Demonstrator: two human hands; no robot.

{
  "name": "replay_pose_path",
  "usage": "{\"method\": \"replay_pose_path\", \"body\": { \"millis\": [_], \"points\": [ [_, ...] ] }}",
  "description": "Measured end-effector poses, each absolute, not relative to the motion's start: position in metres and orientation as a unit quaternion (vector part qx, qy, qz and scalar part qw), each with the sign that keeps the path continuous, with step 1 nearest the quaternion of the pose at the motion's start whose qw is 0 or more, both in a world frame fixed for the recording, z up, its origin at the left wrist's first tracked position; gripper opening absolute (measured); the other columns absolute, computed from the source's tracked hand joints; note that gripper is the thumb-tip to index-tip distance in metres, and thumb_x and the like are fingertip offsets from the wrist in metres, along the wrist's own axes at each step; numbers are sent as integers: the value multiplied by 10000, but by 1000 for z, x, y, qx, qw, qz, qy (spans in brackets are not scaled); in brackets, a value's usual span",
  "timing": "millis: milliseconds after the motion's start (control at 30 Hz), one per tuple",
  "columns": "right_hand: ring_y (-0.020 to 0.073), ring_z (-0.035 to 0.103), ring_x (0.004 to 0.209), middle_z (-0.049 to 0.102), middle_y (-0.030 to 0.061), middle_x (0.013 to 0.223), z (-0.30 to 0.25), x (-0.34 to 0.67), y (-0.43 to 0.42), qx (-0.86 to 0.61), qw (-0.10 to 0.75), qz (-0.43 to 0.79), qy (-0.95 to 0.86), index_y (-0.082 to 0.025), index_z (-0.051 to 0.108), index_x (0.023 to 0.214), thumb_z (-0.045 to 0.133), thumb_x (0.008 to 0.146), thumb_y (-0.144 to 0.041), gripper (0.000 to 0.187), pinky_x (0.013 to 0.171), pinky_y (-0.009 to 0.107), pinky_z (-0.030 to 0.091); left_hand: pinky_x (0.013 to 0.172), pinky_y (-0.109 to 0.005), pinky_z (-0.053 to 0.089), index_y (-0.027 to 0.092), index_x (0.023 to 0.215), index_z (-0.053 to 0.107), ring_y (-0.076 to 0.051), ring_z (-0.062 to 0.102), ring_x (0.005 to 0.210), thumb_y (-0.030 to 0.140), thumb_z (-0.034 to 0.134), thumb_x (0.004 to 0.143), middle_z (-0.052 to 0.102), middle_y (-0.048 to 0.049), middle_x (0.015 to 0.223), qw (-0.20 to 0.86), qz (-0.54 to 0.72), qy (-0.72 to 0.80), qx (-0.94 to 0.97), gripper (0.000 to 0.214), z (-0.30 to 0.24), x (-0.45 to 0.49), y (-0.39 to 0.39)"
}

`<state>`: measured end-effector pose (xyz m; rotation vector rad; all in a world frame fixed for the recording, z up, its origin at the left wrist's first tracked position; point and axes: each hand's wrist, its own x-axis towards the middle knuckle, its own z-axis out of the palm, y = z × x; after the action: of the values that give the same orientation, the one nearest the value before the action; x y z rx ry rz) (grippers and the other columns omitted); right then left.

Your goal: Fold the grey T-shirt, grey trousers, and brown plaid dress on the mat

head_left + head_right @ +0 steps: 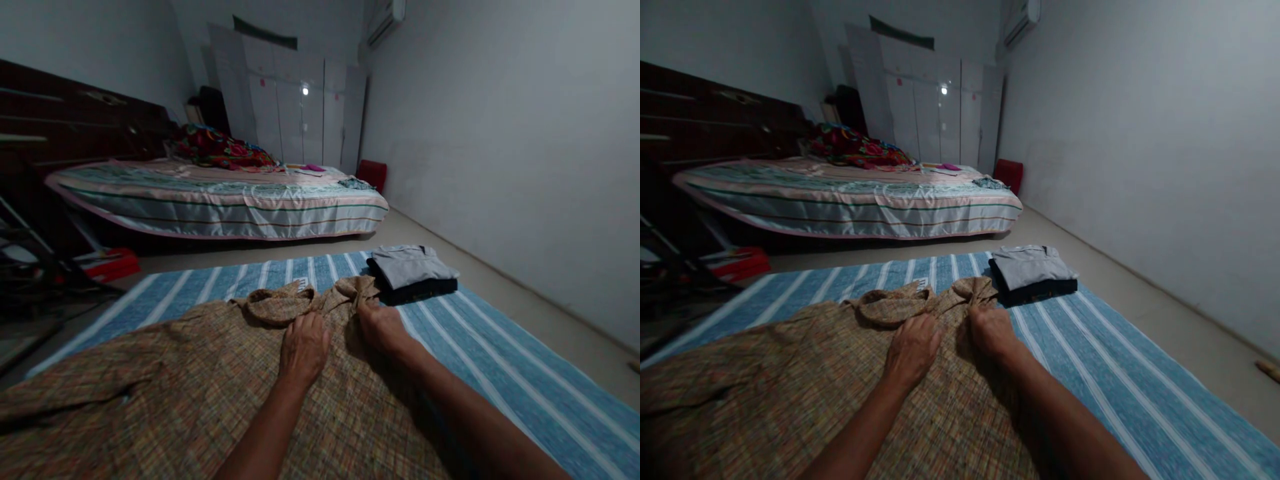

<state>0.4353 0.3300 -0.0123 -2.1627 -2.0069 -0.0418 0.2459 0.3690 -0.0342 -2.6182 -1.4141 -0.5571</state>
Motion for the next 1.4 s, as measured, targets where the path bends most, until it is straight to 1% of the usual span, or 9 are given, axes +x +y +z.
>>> {"method": "replay_pose_path", "body": {
  "millis": [133,267,400,600,733,833,933,1067,1400],
  "points": [
    [200,674,812,725,67,851,-8,423,327,-685,117,34,-718,-215,685,902,471,904,-329,243,633,245,393,853,-397,423,184,909,611,-262,569,976,282,473,919,640,-86,972,55,-180,-489,-852,169,-30,246,366],
    [204,671,809,716,92,876,-10,443,336,-764,171,42,-621,-191,619,1137,327,967,-289,351,645,258,400,860,-392,412,177,918,613,-262,560,988,281,486,913,638,-91,991,45,-170,-500,-848,164,-28,246,364],
    [236,660,904,711,121,960,-18,466,349,-801,198,75,-561,-164,599,1197,450,886,-199,346,688,270,423,867,-395,406,170,949,613,-264,551,1003,279,469,922,634,-94,1014,48,-164,-504,-847,182,-27,246,364],
    [199,648,967,700,66,1061,-24,471,373,-772,236,131,-575,-187,583,1215,608,791,-243,429,734,224,460,865,-405,409,155,976,617,-270,543,1019,281,462,928,629,-100,1042,38,-158,-505,-848,206,-27,247,363],
    [167,670,821,710,37,975,-21,472,391,-774,216,149,-576,-203,489,1308,677,734,-245,605,654,209,478,870,-409,407,158,969,618,-270,535,1019,280,477,921,627,-97,1036,36,-161,-502,-849,192,-29,247,363],
    [158,655,614,702,22,753,-14,472,402,-776,157,163,-588,-178,627,1109,667,751,-269,371,555,216,474,878,-395,401,171,974,615,-260,527,1032,290,481,920,625,-91,1053,35,-159,-504,-848,188,-31,247,363],
    [219,682,722,702,112,790,-2,464,403,-783,106,115,-602,-132,686,926,625,809,-287,204,620,266,494,883,-400,397,169,979,614,-260,522,1034,297,477,921,622,-92,1058,33,-159,-506,-847,196,-31,247,362],
    [288,629,983,656,208,1044,17,440,385,-769,73,4,-635,-92,662,1037,466,901,-168,251,812,373,470,886,-404,393,176,981,614,-256,517,1025,289,466,925,624,-93,1048,26,-165,-503,-848,195,-32,247,361],
    [284,462,1039,566,148,1044,44,420,336,-626,21,-177,-759,-163,663,852,471,906,-167,199,797,371,391,906,-422,392,163,946,634,-277,506,1062,231,470,892,616,-114,1082,14,-169,-502,-848,185,-32,247,361]
  ]
}}
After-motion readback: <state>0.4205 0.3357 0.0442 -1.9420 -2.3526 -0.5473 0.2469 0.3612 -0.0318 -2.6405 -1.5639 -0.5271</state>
